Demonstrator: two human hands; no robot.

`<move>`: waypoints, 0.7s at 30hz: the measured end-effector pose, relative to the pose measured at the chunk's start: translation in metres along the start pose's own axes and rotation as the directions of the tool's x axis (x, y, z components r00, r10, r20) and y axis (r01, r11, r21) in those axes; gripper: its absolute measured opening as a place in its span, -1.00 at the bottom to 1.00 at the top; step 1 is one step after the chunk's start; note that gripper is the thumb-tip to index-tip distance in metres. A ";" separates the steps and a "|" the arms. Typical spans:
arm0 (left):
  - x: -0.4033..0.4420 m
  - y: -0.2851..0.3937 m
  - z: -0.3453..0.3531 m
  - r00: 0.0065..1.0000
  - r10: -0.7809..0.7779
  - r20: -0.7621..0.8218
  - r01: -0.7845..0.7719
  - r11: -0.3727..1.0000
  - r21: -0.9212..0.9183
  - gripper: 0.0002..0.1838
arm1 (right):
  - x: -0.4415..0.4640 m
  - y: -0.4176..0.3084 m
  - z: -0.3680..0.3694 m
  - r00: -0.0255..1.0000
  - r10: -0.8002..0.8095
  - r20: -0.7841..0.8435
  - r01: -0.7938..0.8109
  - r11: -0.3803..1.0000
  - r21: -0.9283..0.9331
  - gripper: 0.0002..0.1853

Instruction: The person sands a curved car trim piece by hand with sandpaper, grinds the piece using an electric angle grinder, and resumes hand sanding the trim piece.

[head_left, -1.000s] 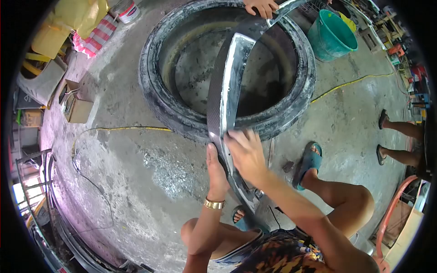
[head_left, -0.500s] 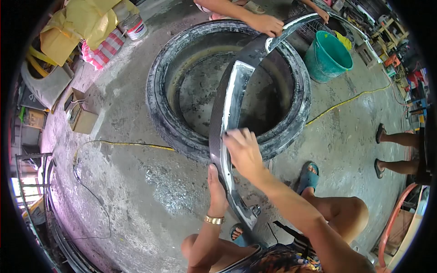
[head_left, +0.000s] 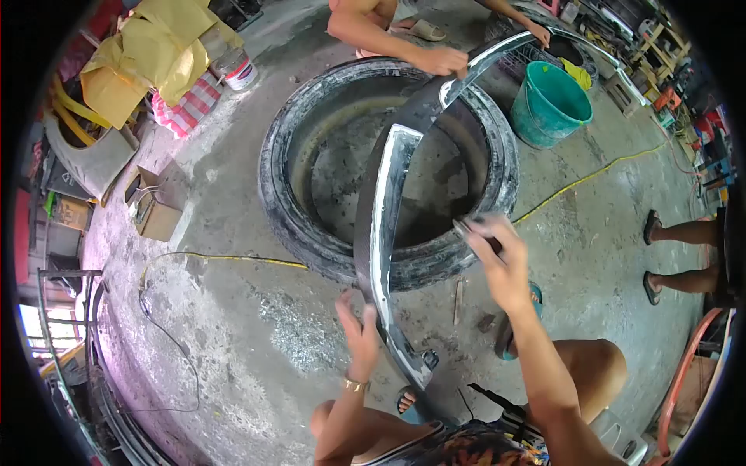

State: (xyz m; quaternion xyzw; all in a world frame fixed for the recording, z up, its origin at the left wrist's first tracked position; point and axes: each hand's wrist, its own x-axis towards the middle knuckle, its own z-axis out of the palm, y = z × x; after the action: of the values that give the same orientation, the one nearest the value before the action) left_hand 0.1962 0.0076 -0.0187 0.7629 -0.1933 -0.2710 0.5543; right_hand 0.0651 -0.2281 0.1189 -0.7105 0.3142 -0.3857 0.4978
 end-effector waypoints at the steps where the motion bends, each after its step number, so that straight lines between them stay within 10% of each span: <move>1: 0.000 0.006 -0.001 1.000 0.005 -0.002 -0.005 1.000 0.005 -0.20 | -0.020 -0.006 -0.021 0.994 0.111 -0.002 -0.111 0.993 -0.034 -0.85; 3: -0.003 0.024 -0.003 0.961 0.205 0.186 -0.274 0.807 0.524 -0.05 | -0.057 -0.011 -0.056 0.941 0.339 0.006 -0.339 0.939 -0.056 -0.86; 7: 0.054 0.030 0.004 0.966 0.184 0.184 -0.259 0.731 0.631 0.07 | -0.074 -0.049 -0.089 0.742 0.649 0.167 -0.668 0.697 0.258 -0.88; 15: 0.234 0.111 0.047 0.817 0.532 0.225 -0.474 0.395 0.787 0.07 | -0.074 -0.045 -0.103 0.811 0.542 0.221 -0.584 0.724 0.367 -0.83; 19: 0.205 0.187 0.080 0.693 0.721 0.002 -0.537 0.515 0.668 -0.14 | -0.052 -0.055 -0.118 0.769 0.612 0.186 -0.610 0.614 0.501 -0.82; 21: 0.137 0.199 0.101 0.822 0.565 0.069 -0.566 0.800 0.197 -0.34 | -0.033 -0.061 -0.135 0.812 0.555 0.180 -0.578 0.722 0.381 -0.81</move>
State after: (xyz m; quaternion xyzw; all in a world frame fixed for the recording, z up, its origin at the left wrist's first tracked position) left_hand 0.2405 -0.2100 0.1189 0.7234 -0.4410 -0.0741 0.5260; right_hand -0.0639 -0.2447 0.1967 -0.4667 0.4126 -0.2541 0.7398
